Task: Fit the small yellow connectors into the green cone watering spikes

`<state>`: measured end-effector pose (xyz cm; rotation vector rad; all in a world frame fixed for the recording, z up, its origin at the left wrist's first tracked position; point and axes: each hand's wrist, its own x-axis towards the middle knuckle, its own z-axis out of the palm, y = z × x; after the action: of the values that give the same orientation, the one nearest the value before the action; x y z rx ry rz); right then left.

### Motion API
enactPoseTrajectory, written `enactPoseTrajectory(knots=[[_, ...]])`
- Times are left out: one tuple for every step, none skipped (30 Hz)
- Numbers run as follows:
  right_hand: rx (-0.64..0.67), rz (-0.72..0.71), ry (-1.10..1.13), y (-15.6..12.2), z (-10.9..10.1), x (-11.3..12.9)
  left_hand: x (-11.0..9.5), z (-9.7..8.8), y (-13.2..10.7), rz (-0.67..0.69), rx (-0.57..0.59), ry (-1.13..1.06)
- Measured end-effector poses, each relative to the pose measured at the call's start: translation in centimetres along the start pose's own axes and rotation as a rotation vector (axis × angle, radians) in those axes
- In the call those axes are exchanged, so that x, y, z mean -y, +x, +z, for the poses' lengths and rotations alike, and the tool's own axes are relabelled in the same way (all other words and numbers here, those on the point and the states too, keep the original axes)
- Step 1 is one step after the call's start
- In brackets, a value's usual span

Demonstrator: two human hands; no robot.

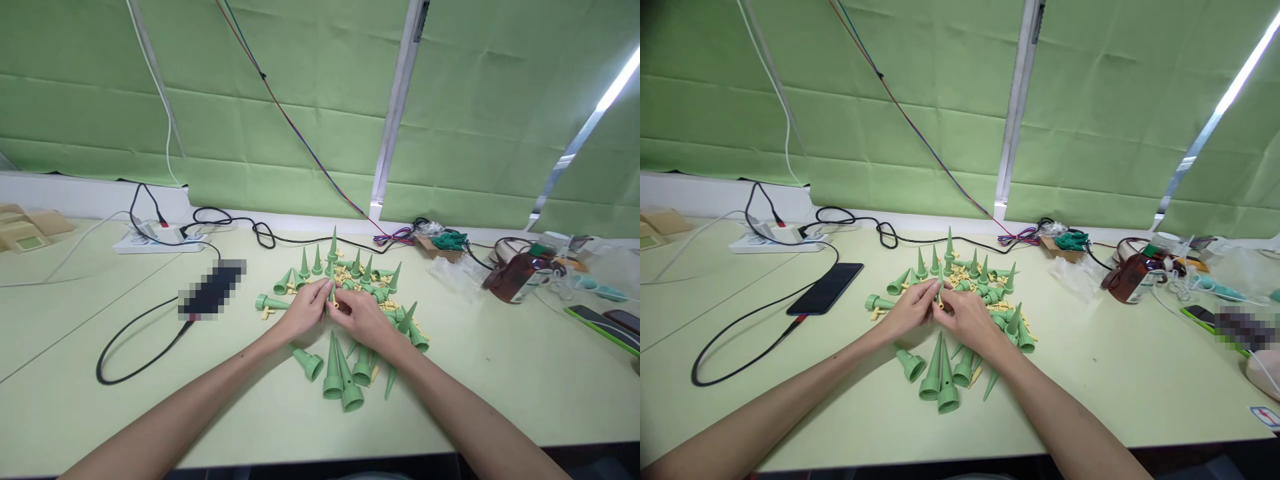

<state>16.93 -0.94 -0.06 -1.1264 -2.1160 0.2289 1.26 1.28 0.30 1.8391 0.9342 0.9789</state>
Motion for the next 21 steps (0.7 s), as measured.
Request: enactPoseTrajectory(knots=[[-0.004, 0.002, 0.008, 0.00, 0.06, -0.04, 0.06, 0.02, 0.02, 0.003, -0.002, -0.006], [-0.007, 0.004, 0.017, -0.01, 0.12, -0.09, 0.12, 0.04, 0.04, 0.006, -0.006, -0.011], [-0.010, 0.006, 0.026, -0.01, 0.17, -0.13, 0.18, 0.06, 0.06, 0.009, -0.009, -0.016], [-0.012, 0.008, 0.033, -0.01, 0.22, -0.17, 0.24, 0.08, 0.07, 0.011, -0.010, -0.018], [-0.011, 0.011, 0.039, -0.02, 0.25, -0.21, 0.29, 0.09, 0.07, 0.012, -0.011, -0.018], [-0.009, 0.012, 0.043, -0.03, 0.29, -0.25, 0.33, 0.11, 0.07, 0.012, -0.012, -0.017], [-0.007, 0.015, 0.043, -0.04, 0.31, -0.27, 0.35, 0.12, 0.06, 0.013, -0.016, -0.018], [-0.004, 0.017, 0.039, -0.06, 0.34, -0.29, 0.34, 0.14, 0.04, 0.014, -0.018, -0.019], [-0.003, 0.019, 0.030, -0.09, 0.36, -0.29, 0.32, 0.15, 0.02, 0.016, -0.021, -0.019], [-0.003, 0.019, 0.014, -0.12, 0.39, -0.27, 0.27, 0.17, -0.01, 0.018, -0.025, -0.016], [-0.005, 0.018, -0.008, -0.17, 0.43, -0.24, 0.19, 0.17, -0.03, 0.023, -0.032, -0.004], [-0.008, 0.014, -0.038, -0.21, 0.47, -0.19, 0.10, 0.17, -0.05, 0.032, -0.042, 0.021], [-0.011, 0.008, -0.072, -0.26, 0.51, -0.14, 0.00, 0.16, -0.07, 0.047, -0.057, 0.059], [-0.014, -0.002, -0.109, -0.30, 0.55, -0.10, -0.11, 0.15, -0.09, 0.067, -0.081, 0.109], [-0.018, -0.015, -0.147, -0.33, 0.59, -0.07, -0.21, 0.14, -0.12, 0.090, -0.108, 0.163], [-0.023, -0.033, -0.184, -0.35, 0.63, -0.05, -0.30, 0.12, -0.14, 0.111, -0.134, 0.215], [-0.030, -0.057, -0.219, -0.35, 0.65, -0.05, -0.37, 0.11, -0.17, 0.128, -0.154, 0.260], [-0.039, -0.086, -0.253, -0.34, 0.67, -0.06, -0.41, 0.11, -0.20, 0.139, -0.166, 0.296], [-0.050, -0.115, -0.284, -0.32, 0.68, -0.07, -0.44, 0.11, -0.22, 0.144, -0.172, 0.322], [-0.064, -0.141, -0.312, -0.30, 0.69, -0.07, -0.44, 0.12, -0.25, 0.146, -0.173, 0.343], [-0.077, -0.161, -0.334, -0.28, 0.70, -0.06, -0.43, 0.13, -0.28, 0.148, -0.172, 0.360]])
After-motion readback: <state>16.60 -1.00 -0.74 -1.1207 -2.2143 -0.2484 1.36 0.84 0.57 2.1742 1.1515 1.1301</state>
